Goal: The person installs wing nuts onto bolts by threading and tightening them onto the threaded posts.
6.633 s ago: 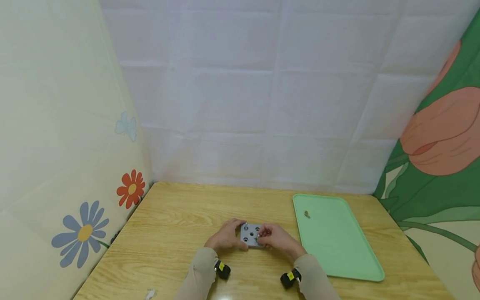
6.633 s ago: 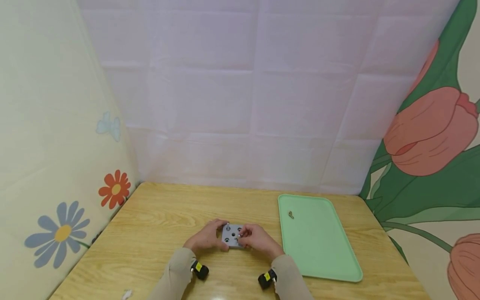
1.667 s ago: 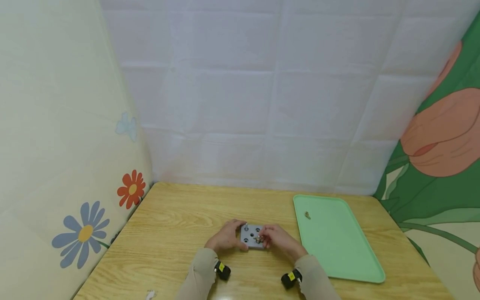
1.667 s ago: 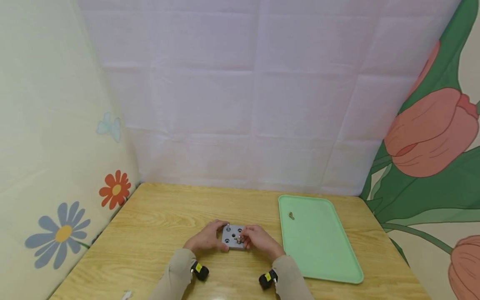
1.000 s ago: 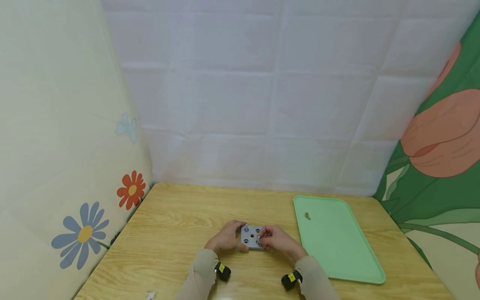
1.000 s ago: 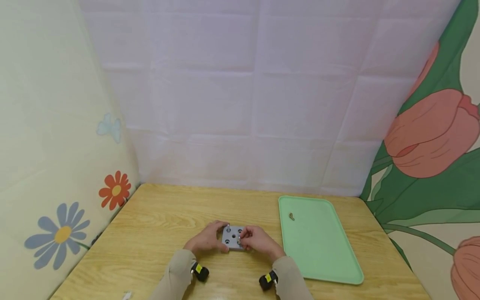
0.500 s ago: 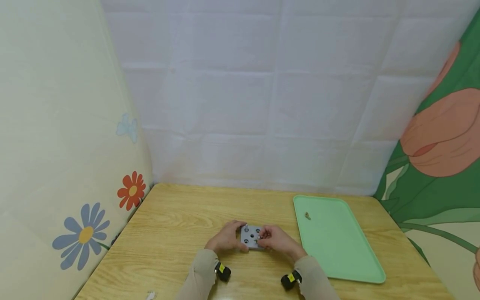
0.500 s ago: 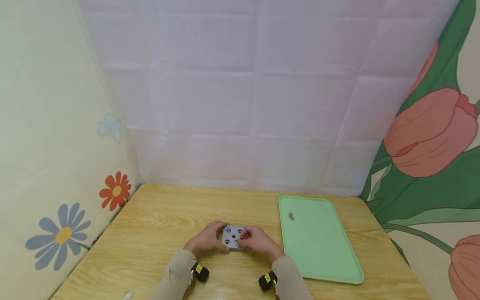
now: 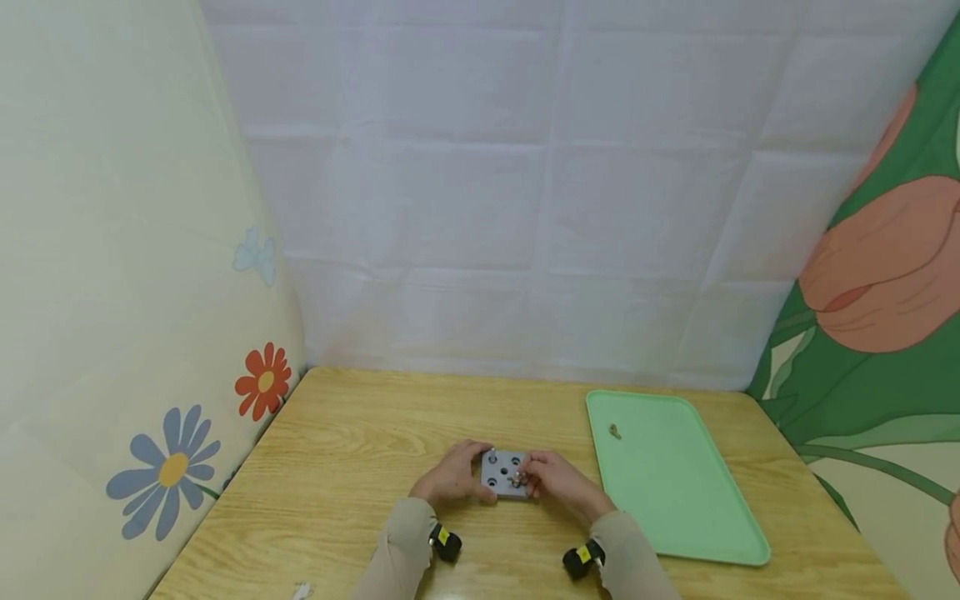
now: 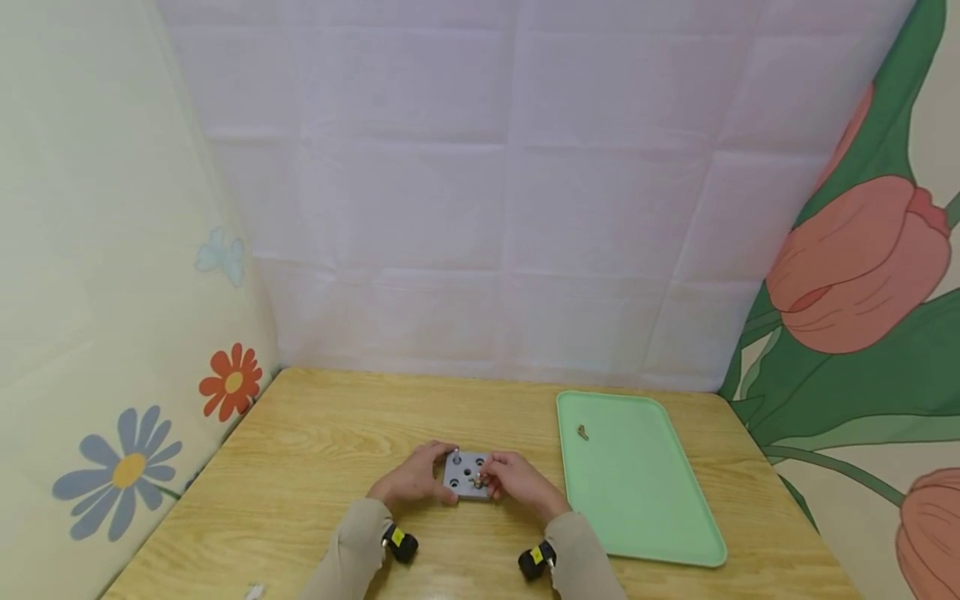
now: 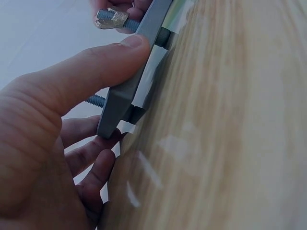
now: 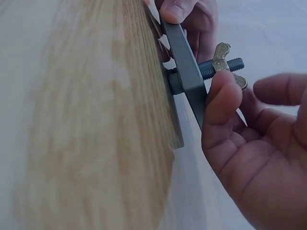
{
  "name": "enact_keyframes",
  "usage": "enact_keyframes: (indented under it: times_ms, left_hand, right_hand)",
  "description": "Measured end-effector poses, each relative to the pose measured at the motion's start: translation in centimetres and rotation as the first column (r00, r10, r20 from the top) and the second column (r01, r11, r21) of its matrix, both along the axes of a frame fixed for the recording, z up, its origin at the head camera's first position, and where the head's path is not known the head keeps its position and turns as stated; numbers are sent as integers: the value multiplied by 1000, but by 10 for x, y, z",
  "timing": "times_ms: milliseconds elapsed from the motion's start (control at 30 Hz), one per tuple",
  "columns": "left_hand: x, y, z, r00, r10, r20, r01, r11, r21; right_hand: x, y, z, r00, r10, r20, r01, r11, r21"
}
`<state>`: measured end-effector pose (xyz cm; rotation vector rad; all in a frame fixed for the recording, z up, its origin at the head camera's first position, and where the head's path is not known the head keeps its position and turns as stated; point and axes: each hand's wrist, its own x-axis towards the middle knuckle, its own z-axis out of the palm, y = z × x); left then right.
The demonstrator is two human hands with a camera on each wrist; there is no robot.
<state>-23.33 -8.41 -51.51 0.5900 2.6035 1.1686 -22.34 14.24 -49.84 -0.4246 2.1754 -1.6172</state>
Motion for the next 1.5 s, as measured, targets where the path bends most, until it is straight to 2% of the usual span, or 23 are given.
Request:
enact_keyframes:
  times_ms: [433,600,867,1233,1500]
  left_hand:
    - [-1,0,-1,1000,-6,-22,6,1000,-12]
    - [-1,0,-2,1000,-7,-11,7,1000,-4]
    - [-2,0,-2,1000,-4,7,4,1000,0]
    - [-3,0,-2,1000,-2,1,2,1000,1]
    - [-3,0,-3,1000,6,13,-6,1000,22]
  right_hand:
    - [-2,1,-3,1000,9,-3,-9,1000,-21]
    - [-3,2,-3,999,34,-37,-33,999,9]
    - [-4,1,-6,1000,25,-13,-25,1000,-10]
    - [-1,-1,-1,991,24,-134,-7,993,122]
    - [2,-2,3,995,21,-101,-9,993,115]
